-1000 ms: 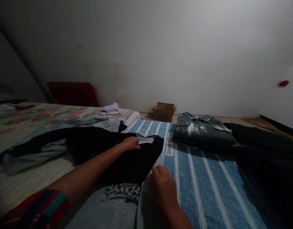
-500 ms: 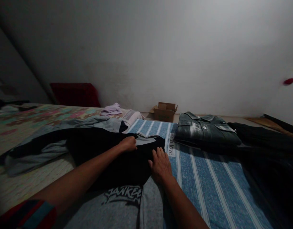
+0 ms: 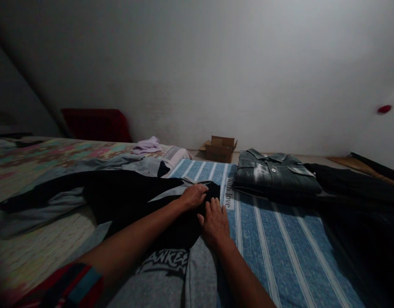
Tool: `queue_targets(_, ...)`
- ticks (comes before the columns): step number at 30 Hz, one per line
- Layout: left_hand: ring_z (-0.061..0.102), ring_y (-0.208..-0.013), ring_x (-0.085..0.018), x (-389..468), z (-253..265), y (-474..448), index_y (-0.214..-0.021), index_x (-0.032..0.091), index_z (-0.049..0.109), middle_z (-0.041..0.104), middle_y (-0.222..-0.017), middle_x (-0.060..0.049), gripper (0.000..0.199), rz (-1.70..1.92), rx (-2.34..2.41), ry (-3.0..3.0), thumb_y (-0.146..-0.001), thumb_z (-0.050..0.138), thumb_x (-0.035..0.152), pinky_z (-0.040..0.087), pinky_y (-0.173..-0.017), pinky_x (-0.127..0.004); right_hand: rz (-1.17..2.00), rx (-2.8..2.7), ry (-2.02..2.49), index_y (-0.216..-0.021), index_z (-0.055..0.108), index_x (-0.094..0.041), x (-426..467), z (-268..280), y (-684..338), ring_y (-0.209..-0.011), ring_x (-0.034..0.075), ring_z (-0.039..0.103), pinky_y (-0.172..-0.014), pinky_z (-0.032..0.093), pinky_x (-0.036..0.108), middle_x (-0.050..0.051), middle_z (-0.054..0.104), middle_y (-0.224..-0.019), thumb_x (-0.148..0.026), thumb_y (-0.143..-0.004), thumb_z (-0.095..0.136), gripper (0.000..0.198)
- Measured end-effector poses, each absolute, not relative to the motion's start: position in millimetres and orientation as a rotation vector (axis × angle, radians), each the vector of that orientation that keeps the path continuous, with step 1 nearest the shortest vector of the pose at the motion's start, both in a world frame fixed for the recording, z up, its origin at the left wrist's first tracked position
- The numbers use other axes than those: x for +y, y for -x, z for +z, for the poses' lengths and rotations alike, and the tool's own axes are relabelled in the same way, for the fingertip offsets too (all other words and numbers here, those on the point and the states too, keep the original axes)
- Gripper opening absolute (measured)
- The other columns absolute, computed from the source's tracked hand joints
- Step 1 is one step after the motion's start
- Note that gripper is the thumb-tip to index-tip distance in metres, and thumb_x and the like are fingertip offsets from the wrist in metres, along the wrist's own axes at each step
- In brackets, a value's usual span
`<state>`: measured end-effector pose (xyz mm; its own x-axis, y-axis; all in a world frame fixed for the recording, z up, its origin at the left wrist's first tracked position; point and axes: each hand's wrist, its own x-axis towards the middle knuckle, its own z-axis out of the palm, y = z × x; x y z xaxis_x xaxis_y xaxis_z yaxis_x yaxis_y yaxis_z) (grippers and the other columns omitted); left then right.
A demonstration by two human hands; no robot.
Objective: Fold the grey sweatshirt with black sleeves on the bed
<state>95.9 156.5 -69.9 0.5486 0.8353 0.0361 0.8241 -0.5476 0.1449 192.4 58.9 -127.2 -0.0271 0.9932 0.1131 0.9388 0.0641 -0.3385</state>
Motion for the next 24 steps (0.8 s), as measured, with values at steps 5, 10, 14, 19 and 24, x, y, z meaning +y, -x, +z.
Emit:
queue_targets(5,0.058,-0.105,-0.022,156.2,-96.5,-114.3,-0.098,0.019,0.065,0.066,-0.105,-0.009,0.022,0.206,1.295,-2.703,-0.082,0.050,0.016,0.044,-0.091,-0.031,0.248,-2.005,1.911,-0.143,0.034,-0.011,55.3,-130.8,-194.9,-0.140,0.028,0.017,-0.109,0.018,0.047,0.015,0.027,-0.150,-0.040,-0.093,0.036,0.057)
queue_targets(10,0.054,-0.111,-0.021,158.4,-109.1,-114.4,-0.103,0.019,0.061,0.062,-0.113,-0.008,0.026,0.303,1.250,-2.707,-0.081,0.049,0.012,0.040,-0.097,-0.033,0.246,-1.973,1.914,-0.142,0.035,-0.011,50.5,-133.0,-195.9,-0.140,0.028,0.016,-0.110,0.016,0.048,0.015,0.028,-0.150,-0.044,-0.093,0.035,0.058)
queue_targets(14,0.054,-0.111,-0.022,163.5,-108.6,-119.8,-0.105,0.019,0.062,0.062,-0.114,-0.009,0.028,0.380,1.350,-2.654,-0.083,0.046,0.012,0.039,-0.098,-0.034,0.252,-1.971,1.936,-0.141,0.037,-0.010,43.5,-131.5,-195.0,-0.140,0.028,0.016,-0.110,0.015,0.048,0.015,0.027,-0.150,-0.044,-0.094,0.033,0.059)
queue_targets(19,0.058,-0.106,-0.023,179.7,-101.8,-134.3,-0.098,0.017,0.068,0.066,-0.107,-0.011,0.029,0.439,1.505,-2.512,-0.077,0.051,0.006,0.043,-0.093,-0.032,0.251,-1.978,1.944,-0.140,0.038,-0.008,34.1,-128.2,-193.7,-0.140,0.028,0.016,-0.110,0.015,0.049,0.015,0.024,-0.151,-0.044,-0.094,0.034,0.059)
queue_targets(24,0.064,-0.098,-0.022,199.9,-97.2,-142.7,-0.091,0.017,0.073,0.072,-0.097,-0.008,0.032,0.465,1.526,-2.367,-0.069,0.057,0.002,0.046,-0.087,-0.027,0.266,-1.984,1.914,-0.141,0.038,-0.010,30.8,-124.8,-194.0,-0.140,0.028,0.016,-0.110,0.016,0.049,0.014,0.024,-0.151,-0.043,-0.093,0.035,0.058)
